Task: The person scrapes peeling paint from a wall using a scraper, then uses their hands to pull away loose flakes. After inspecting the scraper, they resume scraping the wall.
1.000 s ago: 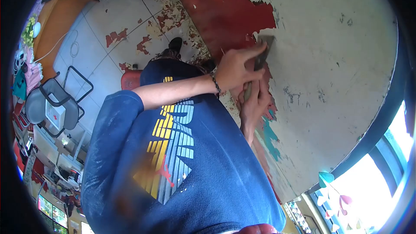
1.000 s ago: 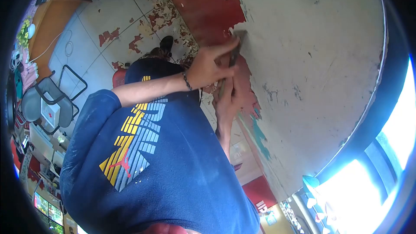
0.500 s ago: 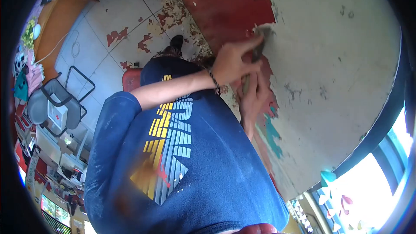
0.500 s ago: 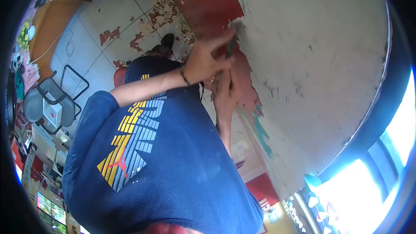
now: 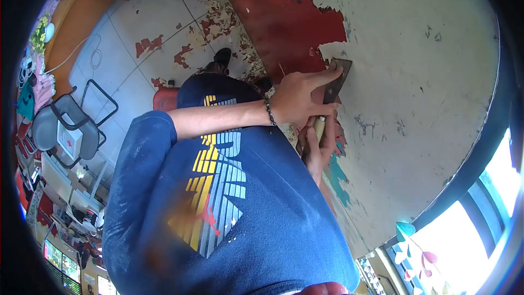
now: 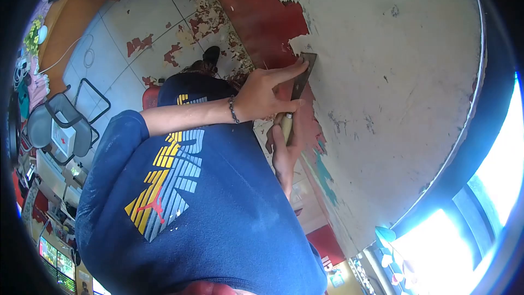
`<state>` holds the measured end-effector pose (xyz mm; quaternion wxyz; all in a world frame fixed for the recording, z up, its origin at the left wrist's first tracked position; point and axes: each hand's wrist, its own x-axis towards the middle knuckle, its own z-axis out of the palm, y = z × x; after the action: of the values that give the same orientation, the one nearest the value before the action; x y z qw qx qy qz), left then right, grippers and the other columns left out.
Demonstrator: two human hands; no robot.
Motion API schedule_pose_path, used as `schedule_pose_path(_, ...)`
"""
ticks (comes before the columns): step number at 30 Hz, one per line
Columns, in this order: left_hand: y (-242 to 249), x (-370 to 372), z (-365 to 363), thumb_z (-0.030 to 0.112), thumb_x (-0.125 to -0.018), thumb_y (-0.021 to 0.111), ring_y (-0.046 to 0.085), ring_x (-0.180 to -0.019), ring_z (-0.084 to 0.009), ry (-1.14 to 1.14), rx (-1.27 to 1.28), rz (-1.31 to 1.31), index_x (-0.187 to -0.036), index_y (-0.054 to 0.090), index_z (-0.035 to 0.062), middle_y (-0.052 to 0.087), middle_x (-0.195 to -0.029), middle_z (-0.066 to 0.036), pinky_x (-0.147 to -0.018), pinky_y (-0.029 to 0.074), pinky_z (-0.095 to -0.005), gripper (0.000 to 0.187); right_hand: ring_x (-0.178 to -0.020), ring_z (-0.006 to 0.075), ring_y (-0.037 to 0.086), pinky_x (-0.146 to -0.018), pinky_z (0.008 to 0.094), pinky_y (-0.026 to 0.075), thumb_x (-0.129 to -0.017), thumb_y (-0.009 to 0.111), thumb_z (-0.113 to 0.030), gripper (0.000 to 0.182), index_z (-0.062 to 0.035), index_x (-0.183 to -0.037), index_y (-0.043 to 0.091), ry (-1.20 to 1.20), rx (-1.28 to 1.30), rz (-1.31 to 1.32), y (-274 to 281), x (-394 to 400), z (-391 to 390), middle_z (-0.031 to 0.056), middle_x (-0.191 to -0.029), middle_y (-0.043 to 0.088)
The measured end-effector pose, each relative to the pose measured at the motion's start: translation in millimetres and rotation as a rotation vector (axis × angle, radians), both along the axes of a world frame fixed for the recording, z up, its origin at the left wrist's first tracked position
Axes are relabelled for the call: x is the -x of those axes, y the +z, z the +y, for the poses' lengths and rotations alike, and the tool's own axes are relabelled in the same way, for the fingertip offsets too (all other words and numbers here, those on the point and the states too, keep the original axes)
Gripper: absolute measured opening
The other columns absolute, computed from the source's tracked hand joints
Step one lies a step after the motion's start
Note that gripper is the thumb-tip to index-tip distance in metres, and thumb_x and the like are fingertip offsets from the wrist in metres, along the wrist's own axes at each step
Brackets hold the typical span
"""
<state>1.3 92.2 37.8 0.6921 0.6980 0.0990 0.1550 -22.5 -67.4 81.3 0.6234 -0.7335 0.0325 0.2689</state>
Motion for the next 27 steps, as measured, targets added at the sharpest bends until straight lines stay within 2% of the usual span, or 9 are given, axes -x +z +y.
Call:
schedule_pose_path(2,3.3,-0.6,-2.6,0.025,-0.075,0.078,0.072,-0.076,-0.0247,-0.031,-0.004,-0.013,-0.136,0.052,0.0026,0.061,-0.126,-0.02,-0.068,0.054,-0.029,0.07,-0.049,0.0045,0.041,-0.042,0.0188,0.029,-0.098,0.051,-0.008,0.059,-0.0085,-0.152,0.026,0.012,-0.098,-0.031,3.6,-0.6,-7.1,0.0062,-0.094,0.057)
schedule_pose_path(4,4.3,-1.7,-3.1,0.026,-0.077,0.078,0.072,-0.08,-0.0243,-0.034,-0.003,0.03,-0.136,0.051,0.0012,0.061,-0.124,-0.021,-0.071,0.056,-0.0296,0.07,-0.044,0.0033,0.034,-0.04,0.0182,0.025,-0.097,0.047,-0.006,0.064,-0.0072,-0.154,0.018,0.022,-0.221,0.031,7.5,-4.8,-4.8,0.026,-0.142,0.045)
schedule_pose_path(7,5.7,-0.5,-4.9,0.025,-0.079,0.077,0.072,-0.084,-0.0208,-0.012,0.027,0.046,-0.138,0.049,0.0016,0.06,-0.125,-0.023,-0.073,0.056,-0.0288,0.069,-0.045,0.003,0.033,-0.04,0.0177,0.024,-0.097,0.048,-0.007,0.065,-0.0074,-0.154,0.017,-0.003,-0.162,0.007,3.6,-0.5,12.3,0.0271,-0.142,0.044)
schedule_pose_path(11,17.0,4.4,-8.8,0.021,-0.082,0.075,0.07,-0.095,-0.0192,-0.031,0.022,-0.046,-0.139,0.048,0.0025,0.054,-0.134,-0.023,-0.073,0.056,-0.0269,0.066,-0.046,0.0034,0.034,-0.042,0.0185,0.027,-0.099,0.046,-0.01,0.065,-0.01,-0.155,0.013,0.031,-0.178,-0.06,8.7,3.4,-5.4,0.0238,-0.138,0.05)
schedule_pose_path(12,21.1,4.7,-8.7,0.02,-0.082,0.074,0.068,-0.101,-0.02,-0.09,0.066,-0.046,-0.14,0.047,0.003,0.049,-0.139,-0.023,-0.074,0.056,-0.0262,0.066,-0.048,0.0036,0.036,-0.044,0.0191,0.028,-0.099,0.046,-0.012,0.065,-0.0107,-0.155,0.012,0.003,-0.186,-0.034,13.6,3.5,-5.7,0.0155,-0.121,0.06)
schedule_pose_path(13,24.4,4.3,-7.6,0.019,-0.083,0.074,0.066,-0.108,-0.0208,-0.151,0.111,-0.048,-0.14,0.047,0.0034,0.045,-0.143,-0.023,-0.075,0.056,-0.0256,0.065,-0.048,0.0036,0.036,-0.044,0.0191,0.028,-0.099,0.046,-0.012,0.065,-0.0107,-0.155,0.012,-0.004,-0.197,-0.043,13.7,1.8,-7.0,0.0155,-0.121,0.06)
schedule_pose_path(15,24.0,2.6,-5.0,0.018,-0.084,0.072,0.061,-0.115,-0.0222,-0.191,0.109,-0.041,-0.141,0.045,0.004,0.041,-0.147,-0.022,-0.074,0.056,-0.0248,0.064,-0.05,0.0027,0.038,-0.044,0.0187,0.029,-0.099,0.048,-0.015,0.067,-0.0072,-0.155,0.011,0.042,-0.141,0.015,14.3,-2.2,-9.2,0.006,-0.098,0.058)
schedule_pose_path(16,19.1,0.9,-6.6,0.017,-0.084,0.071,0.061,-0.115,-0.0223,-0.113,0.06,-0.105,-0.142,0.045,0.0041,0.041,-0.147,-0.022,-0.074,0.056,-0.0253,0.064,-0.051,0.0028,0.038,-0.044,0.0189,0.03,-0.1,0.047,-0.014,0.064,-0.0059,-0.154,0.015,0.06,-0.105,-0.025,17.3,-4.4,-1.2,-0.0006,-0.08,0.047)
schedule_pose_path(27,22.4,1.2,2.3,0.017,-0.087,0.066,0.064,-0.111,-0.0246,-0.024,-0.018,-0.196,-0.142,0.044,0.0051,0.04,-0.148,-0.021,-0.082,0.053,-0.0282,0.061,-0.051,0.0034,0.041,-0.042,0.0183,0.028,-0.101,0.045,-0.014,0.052,-0.0034,-0.149,0.03,0.01,0.0,-0.139,24.1,-16.3,5.6,0.0032,-0.084,0.057)
